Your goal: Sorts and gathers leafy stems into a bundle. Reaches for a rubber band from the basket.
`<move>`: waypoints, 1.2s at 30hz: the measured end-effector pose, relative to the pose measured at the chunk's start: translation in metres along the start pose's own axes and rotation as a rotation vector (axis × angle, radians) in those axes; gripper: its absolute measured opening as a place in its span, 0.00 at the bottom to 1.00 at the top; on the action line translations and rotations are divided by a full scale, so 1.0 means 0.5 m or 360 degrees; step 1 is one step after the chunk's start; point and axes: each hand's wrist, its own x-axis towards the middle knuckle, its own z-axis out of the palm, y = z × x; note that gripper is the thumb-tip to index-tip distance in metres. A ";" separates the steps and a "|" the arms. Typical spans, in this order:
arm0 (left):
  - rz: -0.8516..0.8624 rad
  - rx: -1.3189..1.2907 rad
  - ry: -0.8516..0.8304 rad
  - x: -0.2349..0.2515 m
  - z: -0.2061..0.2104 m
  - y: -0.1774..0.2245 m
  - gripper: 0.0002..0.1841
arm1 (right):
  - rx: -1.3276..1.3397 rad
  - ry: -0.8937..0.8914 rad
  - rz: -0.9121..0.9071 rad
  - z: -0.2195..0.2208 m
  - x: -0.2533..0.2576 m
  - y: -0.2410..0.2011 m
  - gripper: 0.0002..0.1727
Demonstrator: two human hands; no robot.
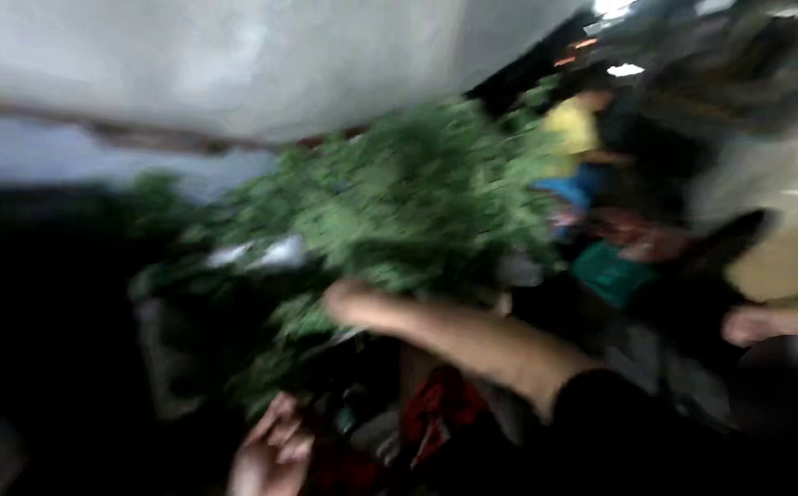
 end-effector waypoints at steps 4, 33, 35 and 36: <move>-0.0054 -0.0012 0.0041 -0.001 -0.009 0.014 0.21 | 0.0139 -0.0024 -0.0005 -0.110 0.045 0.099 0.20; -0.0294 0.0071 0.0169 0.021 0.051 -0.084 0.18 | 0.3028 -0.0143 -0.0167 0.011 0.122 0.136 0.17; -0.0297 0.0197 0.0126 0.022 0.046 -0.095 0.18 | 0.2682 -0.0118 -0.0415 -0.013 0.061 0.111 0.19; -0.0279 0.0260 0.0130 0.024 0.045 -0.105 0.16 | 0.2492 -0.0083 -0.0434 -0.011 0.026 0.097 0.19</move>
